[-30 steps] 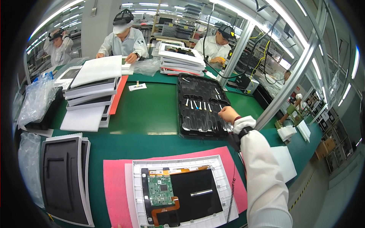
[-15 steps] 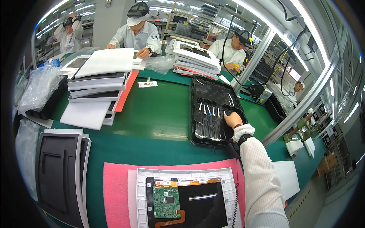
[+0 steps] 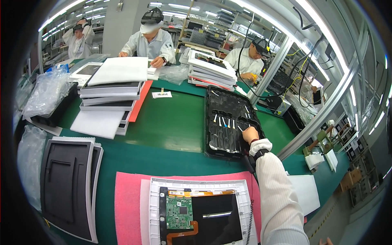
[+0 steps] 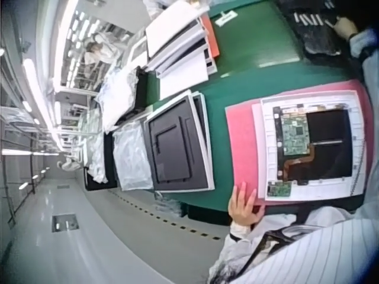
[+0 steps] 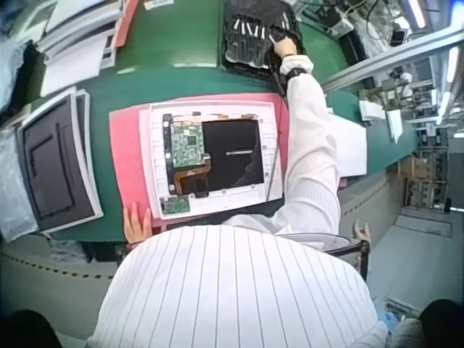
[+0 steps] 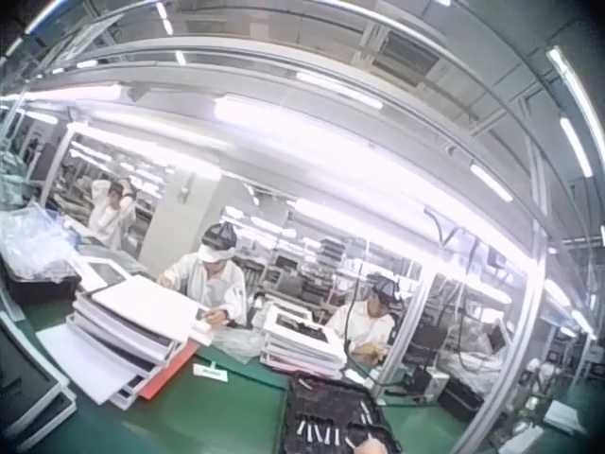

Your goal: Assemble an electronic device by connecting a ribbon cable to a PCB and fitting it into a plastic frame housing.

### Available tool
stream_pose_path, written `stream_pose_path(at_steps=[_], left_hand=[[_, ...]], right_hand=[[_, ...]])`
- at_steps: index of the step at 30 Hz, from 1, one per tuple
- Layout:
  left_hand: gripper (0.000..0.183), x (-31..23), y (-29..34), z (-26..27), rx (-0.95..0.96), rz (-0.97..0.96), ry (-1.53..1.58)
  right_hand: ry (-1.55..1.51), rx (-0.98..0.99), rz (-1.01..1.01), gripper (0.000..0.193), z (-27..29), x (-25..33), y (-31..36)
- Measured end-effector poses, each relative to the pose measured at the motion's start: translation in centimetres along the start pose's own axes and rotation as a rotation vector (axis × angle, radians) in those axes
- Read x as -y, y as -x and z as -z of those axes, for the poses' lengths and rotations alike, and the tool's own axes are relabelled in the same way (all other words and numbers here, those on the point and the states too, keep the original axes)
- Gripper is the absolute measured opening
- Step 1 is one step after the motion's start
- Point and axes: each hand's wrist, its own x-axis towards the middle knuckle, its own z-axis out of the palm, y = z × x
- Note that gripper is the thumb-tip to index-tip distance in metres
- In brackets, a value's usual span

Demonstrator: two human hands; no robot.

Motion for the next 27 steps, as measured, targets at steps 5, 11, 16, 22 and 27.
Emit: stream_pose_path(at_steps=[5, 11, 16, 22, 27], left_hand=[[0.057, 0.1, -0.2, -0.4, -0.094, -0.041, 0.019], [0.056, 0.3, -0.3, -0.8, -0.088, -0.054, -0.013], [0.056, 0.2, 0.1, -0.6, -0.060, -0.034, -0.028], [0.057, 0.2, 0.1, -0.3, -0.032, -0.027, -0.003], [0.058, 0.0, 0.0, -0.4, -0.042, -0.015, 0.028]], right_hand=[[0.035, -0.034, 0.026, 0.030, -0.6, -1.0, -0.1], [0.055, -0.183, 0.076, 0.022, -1.4, -1.9, -0.9], [0.247, -0.095, 0.104, 0.027, 0.2, 1.0, 1.6], [0.340, -0.153, 0.187, 0.026, 0.3, 0.6, 1.7], [0.356, -0.165, 0.213, 0.023, 0.1, 0.4, 1.8]])
